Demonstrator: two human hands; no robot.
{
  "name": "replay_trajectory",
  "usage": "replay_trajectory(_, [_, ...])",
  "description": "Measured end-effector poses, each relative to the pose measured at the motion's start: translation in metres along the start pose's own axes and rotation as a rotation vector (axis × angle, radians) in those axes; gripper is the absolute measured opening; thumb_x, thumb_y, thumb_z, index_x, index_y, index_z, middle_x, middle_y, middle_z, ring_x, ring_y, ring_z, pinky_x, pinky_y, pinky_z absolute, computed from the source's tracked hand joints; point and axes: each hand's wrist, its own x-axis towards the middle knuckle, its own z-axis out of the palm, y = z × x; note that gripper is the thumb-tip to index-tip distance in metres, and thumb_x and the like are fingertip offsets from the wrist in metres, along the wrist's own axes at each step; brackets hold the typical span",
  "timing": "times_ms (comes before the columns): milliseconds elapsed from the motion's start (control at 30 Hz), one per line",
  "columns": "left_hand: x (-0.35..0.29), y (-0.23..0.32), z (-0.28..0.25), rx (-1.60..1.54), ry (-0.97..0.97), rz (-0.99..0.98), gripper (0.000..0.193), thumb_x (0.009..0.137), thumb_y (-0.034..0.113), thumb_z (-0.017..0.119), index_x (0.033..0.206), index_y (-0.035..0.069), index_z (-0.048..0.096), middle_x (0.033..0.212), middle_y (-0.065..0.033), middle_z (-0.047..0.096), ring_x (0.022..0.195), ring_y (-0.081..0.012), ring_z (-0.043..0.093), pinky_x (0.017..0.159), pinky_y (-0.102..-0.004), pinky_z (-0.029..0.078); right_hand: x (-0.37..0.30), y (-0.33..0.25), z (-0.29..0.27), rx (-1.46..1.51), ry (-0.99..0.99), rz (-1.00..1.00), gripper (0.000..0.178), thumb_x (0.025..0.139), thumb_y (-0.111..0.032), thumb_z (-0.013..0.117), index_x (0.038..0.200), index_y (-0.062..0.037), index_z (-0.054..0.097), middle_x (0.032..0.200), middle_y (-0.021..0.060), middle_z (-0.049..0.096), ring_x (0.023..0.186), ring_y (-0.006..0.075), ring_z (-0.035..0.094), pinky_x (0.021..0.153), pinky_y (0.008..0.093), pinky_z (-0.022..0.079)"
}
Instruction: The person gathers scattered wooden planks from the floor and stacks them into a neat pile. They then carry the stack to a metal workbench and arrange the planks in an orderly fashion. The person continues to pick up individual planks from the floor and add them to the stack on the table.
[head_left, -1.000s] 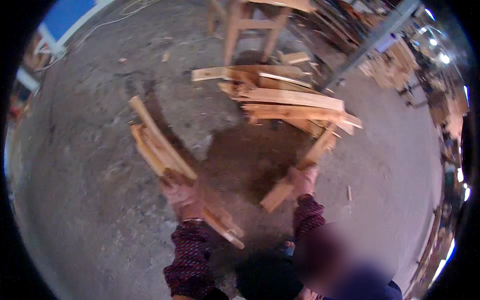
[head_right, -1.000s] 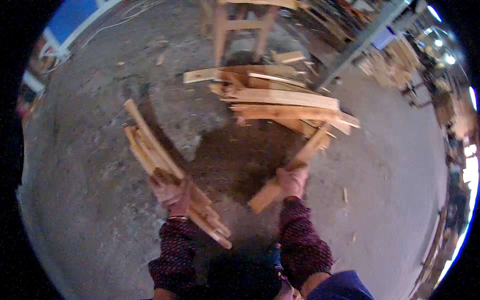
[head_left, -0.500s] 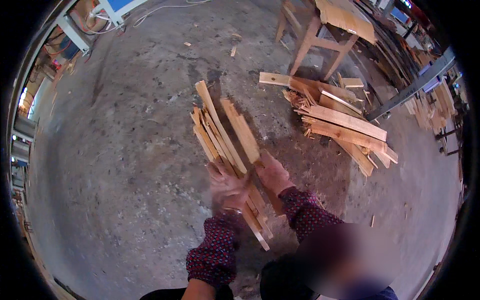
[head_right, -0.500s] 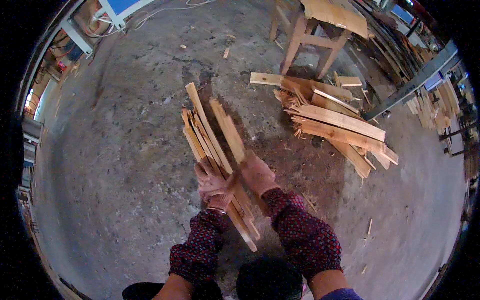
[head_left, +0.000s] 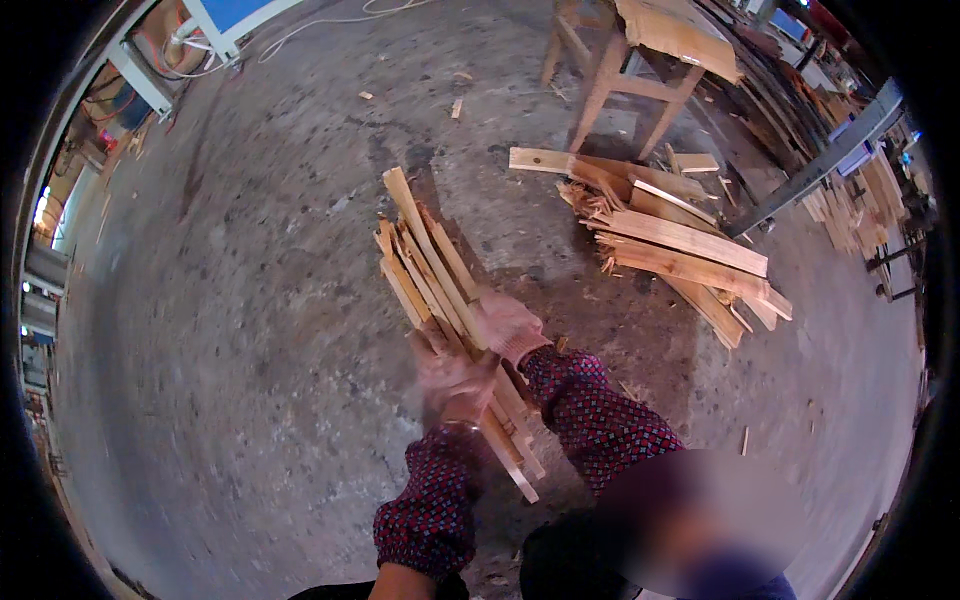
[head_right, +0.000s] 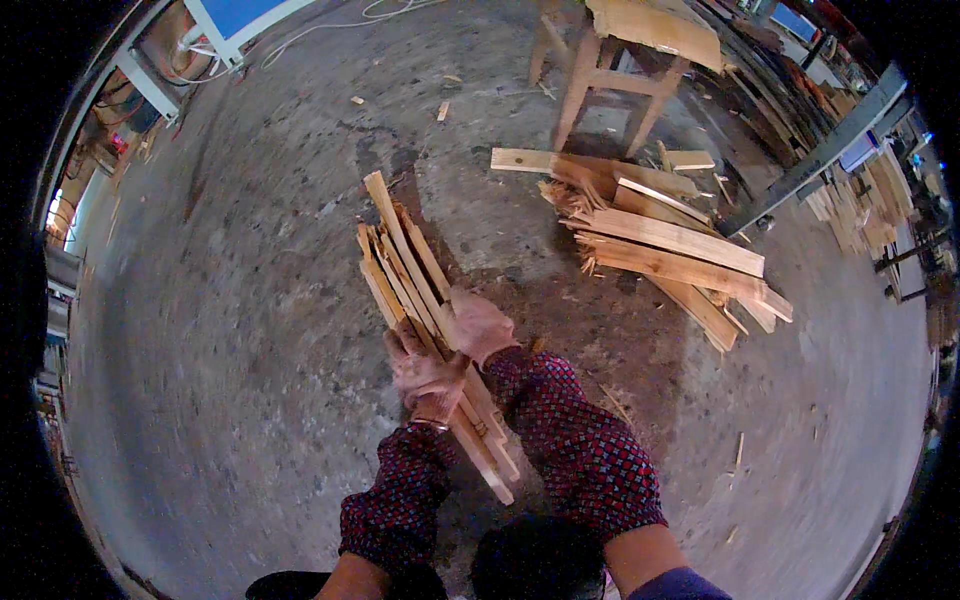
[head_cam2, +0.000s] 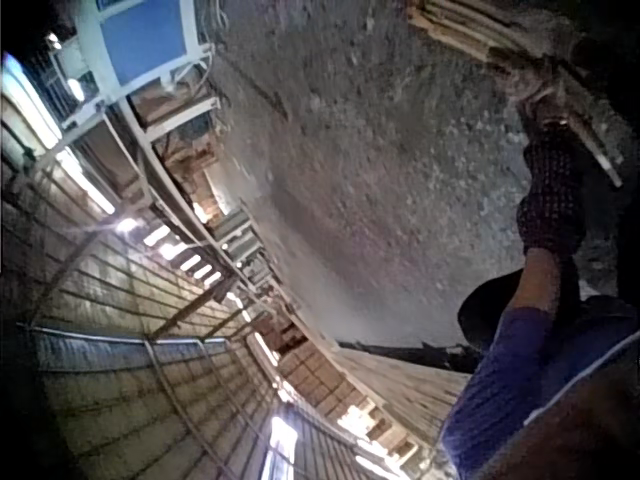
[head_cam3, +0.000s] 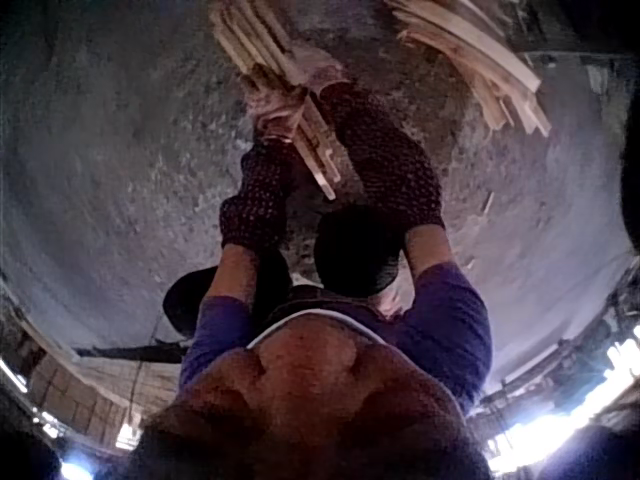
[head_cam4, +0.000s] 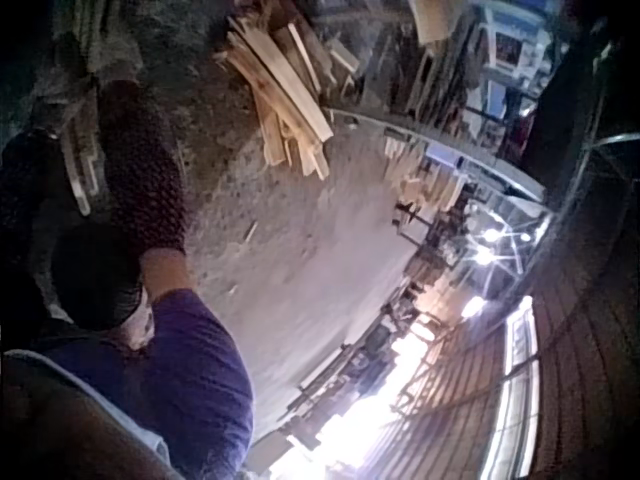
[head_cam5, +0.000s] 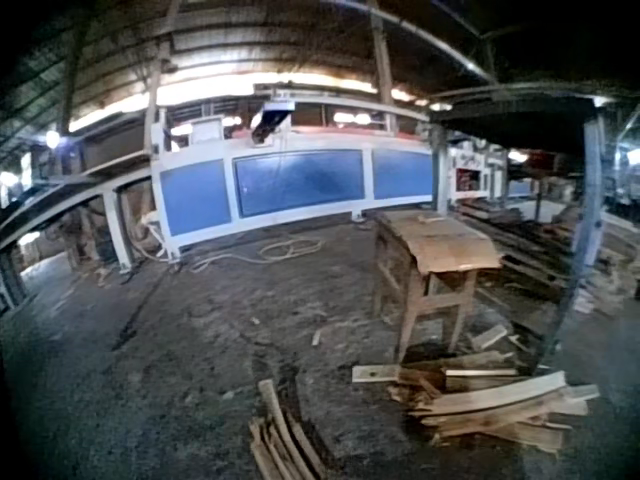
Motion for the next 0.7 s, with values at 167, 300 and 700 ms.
replay_trajectory(167, [0.001,-0.014,0.028,0.201,-0.012,0.094,0.115,0.068,0.062,0.078,0.149,-0.002,0.027,0.148,-0.0291,0.032,0.13,-0.047,0.042,0.099,-0.0514,0.047,0.009,-0.021,-0.015,0.063,-0.279,0.211,0.051,0.099,-0.044,0.042,0.121,-0.0006,0.056,0.112,0.0235,0.065,0.108,0.0415,0.06,0.092,0.0475,0.047])
replay_trajectory(300, [0.007,0.018,0.012,0.165,-0.218,-0.145,0.122,0.067,0.071,0.075,0.151,-0.001,0.025,0.153,-0.0284,0.025,0.138,-0.0451,0.034,0.106,-0.0526,0.042,-0.014,-0.009,-0.053,0.212,-0.135,0.095,0.049,0.1,-0.042,0.045,0.123,0.0,0.055,0.116,0.0223,0.064,0.109,0.0392,0.061,0.092,0.0464,0.048])
replay_trajectory(700, [-0.002,0.0,0.022,0.115,-0.006,-0.087,0.122,0.06,0.061,0.084,0.149,0.002,0.024,0.151,-0.0318,0.026,0.135,-0.0481,0.038,0.103,-0.0527,0.045,-0.003,0.174,-0.28,-0.947,-0.03,0.441,0.089,0.082,-0.048,0.069,0.152,-0.0086,0.031,0.148,0.0219,0.043,0.137,0.0379,0.04,0.111,0.0473,0.035])
